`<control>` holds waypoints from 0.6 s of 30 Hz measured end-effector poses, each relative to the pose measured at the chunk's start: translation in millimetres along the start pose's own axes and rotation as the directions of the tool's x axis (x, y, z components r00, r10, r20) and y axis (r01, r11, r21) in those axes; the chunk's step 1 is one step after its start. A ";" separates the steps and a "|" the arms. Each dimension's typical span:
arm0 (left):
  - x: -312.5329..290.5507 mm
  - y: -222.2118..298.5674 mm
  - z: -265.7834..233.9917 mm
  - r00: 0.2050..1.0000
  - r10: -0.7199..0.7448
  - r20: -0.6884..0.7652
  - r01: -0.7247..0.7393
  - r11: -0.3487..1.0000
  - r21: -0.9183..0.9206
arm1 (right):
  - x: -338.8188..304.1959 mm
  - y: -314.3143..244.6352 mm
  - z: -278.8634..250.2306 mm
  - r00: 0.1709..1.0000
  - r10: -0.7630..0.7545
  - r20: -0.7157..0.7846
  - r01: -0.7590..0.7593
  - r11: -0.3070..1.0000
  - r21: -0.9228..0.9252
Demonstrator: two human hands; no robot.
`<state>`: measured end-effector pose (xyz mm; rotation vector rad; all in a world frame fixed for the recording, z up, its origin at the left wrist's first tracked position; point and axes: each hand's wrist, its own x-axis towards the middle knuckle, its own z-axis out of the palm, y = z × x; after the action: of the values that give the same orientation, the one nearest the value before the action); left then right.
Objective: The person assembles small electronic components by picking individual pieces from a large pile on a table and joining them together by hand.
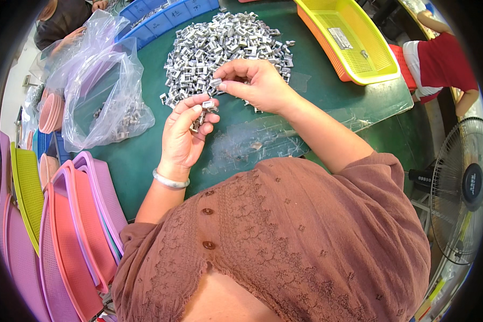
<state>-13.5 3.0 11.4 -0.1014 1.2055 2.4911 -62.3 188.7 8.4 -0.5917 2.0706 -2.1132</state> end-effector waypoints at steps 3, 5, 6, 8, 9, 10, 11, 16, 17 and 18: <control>-0.1 -0.1 0.7 0.999 -0.016 -0.038 0.016 1.000 0.004 | -3.0 0.6 1.5 0.998 0.046 0.030 -0.050 0.992 0.119; 0.9 -0.4 -1.2 0.998 -0.031 -0.057 0.030 0.999 -0.015 | -5.7 -2.2 2.9 0.998 0.063 0.024 -0.066 0.986 0.153; 1.2 -0.5 -2.0 0.998 -0.034 -0.060 0.033 0.999 -0.029 | -6.6 -2.3 3.0 0.998 0.063 0.030 -0.067 0.983 0.169; 1.5 -0.4 -3.1 0.997 -0.039 -0.072 0.035 0.998 -0.054 | -7.5 -1.5 3.1 0.997 0.063 0.047 -0.072 0.976 0.207; 1.5 -0.5 -3.2 0.997 -0.044 -0.069 0.039 0.997 -0.070 | -8.1 -1.8 3.2 0.998 0.055 0.037 -0.061 0.978 0.200; 1.3 -0.4 -3.1 0.997 -0.049 -0.066 0.043 0.995 -0.087 | -8.7 -2.8 3.3 0.999 0.045 0.027 -0.050 0.980 0.193; 1.2 -0.5 -3.1 0.997 -0.053 -0.063 0.047 0.993 -0.104 | -8.9 -3.3 3.3 0.999 0.036 0.017 -0.039 0.982 0.186; 1.4 -2.2 -0.8 0.998 -0.050 -0.050 0.048 0.998 -0.033 | -9.1 -1.0 4.4 0.999 0.028 0.024 -0.033 0.974 0.222; 1.5 -2.4 0.2 0.998 -0.051 -0.048 0.050 0.999 -0.010 | -9.6 -1.2 4.2 0.999 0.040 0.031 -0.046 0.972 0.230; 2.3 -3.1 -2.4 0.998 -0.065 -0.025 0.066 0.998 0.006 | -10.0 -1.0 4.1 0.998 0.048 0.029 -0.054 0.972 0.228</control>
<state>-14.8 3.6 7.1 -0.1680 1.2015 2.4358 -51.4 188.5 7.4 -0.5223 1.7750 -2.2599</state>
